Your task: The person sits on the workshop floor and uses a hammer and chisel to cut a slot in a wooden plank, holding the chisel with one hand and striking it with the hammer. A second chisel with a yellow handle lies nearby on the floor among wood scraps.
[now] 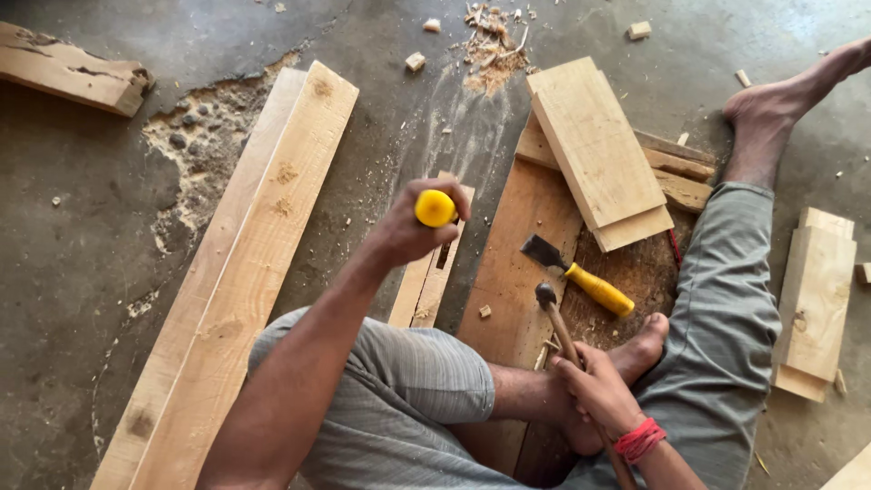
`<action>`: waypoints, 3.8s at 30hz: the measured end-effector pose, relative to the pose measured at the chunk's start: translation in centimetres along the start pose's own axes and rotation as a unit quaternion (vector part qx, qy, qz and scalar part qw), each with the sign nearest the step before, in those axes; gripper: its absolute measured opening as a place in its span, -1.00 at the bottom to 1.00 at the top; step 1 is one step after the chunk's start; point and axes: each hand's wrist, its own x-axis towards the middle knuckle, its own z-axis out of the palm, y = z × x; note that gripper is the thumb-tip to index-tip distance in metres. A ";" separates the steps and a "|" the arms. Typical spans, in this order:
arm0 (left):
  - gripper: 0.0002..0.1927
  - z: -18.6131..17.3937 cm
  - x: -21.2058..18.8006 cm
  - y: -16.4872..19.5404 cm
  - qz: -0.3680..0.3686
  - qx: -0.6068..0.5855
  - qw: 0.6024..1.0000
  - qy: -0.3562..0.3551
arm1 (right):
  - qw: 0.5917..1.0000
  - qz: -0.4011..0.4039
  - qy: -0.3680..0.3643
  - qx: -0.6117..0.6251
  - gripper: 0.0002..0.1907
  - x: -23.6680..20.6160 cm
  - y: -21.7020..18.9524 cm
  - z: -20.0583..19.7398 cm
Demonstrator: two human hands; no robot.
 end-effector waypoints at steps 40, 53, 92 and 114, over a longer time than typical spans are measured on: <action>-0.90 3.2 8.1 -0.3 -0.102 -0.229 0.954 0.168 | 1.000 0.008 -0.015 -0.015 -0.74 -0.3 0.3 -0.1; -0.88 6.9 6.8 -6.1 0.002 -0.029 0.970 0.241 | 0.998 0.016 0.027 -0.057 -0.74 -0.5 -0.8 0.2; -0.83 6.8 9.4 -11.1 -0.274 -0.084 0.943 0.166 | 0.931 -0.309 0.120 -0.151 -0.76 18.4 -32.0 -16.7; -0.85 6.9 5.4 -4.0 -0.211 -0.035 0.961 0.175 | 0.934 -0.167 -0.105 -0.297 -0.90 10.4 -19.2 -8.4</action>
